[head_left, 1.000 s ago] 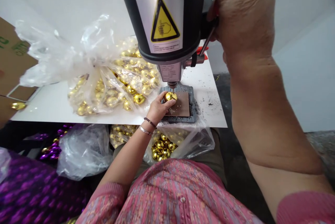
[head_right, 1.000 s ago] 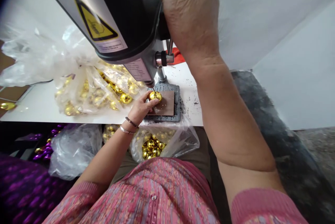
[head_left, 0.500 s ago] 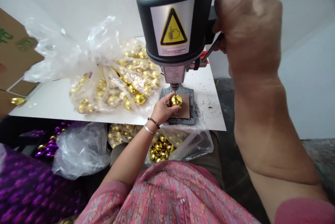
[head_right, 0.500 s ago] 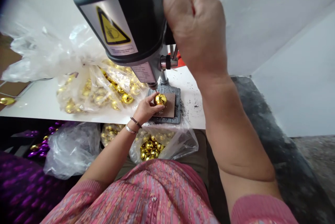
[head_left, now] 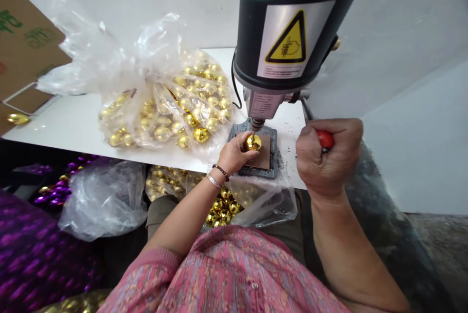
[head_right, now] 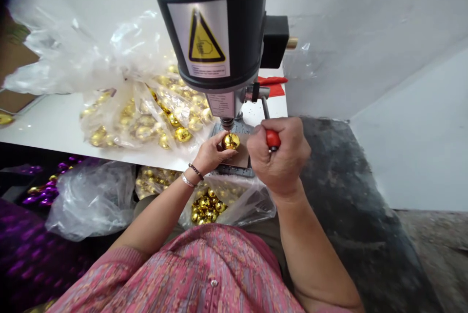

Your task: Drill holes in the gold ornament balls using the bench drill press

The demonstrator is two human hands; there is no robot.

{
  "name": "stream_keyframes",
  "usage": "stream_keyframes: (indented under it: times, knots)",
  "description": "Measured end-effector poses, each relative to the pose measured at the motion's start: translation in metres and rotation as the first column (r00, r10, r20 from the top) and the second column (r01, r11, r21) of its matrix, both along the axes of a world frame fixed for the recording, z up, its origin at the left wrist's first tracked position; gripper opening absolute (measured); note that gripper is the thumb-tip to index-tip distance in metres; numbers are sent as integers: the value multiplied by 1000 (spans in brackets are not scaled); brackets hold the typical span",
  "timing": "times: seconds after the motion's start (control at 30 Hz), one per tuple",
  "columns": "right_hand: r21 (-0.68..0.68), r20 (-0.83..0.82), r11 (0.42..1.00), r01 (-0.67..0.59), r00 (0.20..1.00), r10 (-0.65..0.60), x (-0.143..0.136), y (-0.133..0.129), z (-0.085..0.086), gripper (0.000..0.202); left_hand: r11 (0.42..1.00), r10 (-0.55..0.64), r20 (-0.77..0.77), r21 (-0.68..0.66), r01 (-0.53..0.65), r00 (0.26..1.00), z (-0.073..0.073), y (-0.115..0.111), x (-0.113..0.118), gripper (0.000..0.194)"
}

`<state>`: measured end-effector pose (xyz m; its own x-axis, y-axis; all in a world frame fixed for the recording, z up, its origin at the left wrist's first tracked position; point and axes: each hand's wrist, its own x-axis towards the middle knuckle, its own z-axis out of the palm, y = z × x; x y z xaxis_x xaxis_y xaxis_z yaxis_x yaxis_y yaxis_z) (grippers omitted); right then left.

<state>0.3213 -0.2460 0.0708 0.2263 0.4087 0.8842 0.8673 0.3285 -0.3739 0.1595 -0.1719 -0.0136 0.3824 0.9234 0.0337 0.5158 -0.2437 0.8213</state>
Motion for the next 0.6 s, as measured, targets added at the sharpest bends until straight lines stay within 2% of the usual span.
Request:
stream_keyframes:
  times: [0.2,0.37,0.43,0.5,0.6]
  knots:
    - [94,-50,995,-35,998,39,1,11,-22,7,999,23,19,-23,-23,1000,-2,-1,0,63]
    - [121,-86,986,-112,989,123,4,24,-48,9,1000,13,69,-19,-11,998,-7,0,0,60]
    - [114,-106,984,-137,983,149,4,26,-52,13,1000,13,76,-18,-11,997,-8,-1,0,58]
    - [102,-134,985,-141,979,154,3,24,-46,19,1000,14,80,-13,-13,997,-8,-1,0,57]
    - [80,-188,993,-89,977,103,3,20,-11,22,999,31,58,-26,-30,998,-6,-1,2,59]
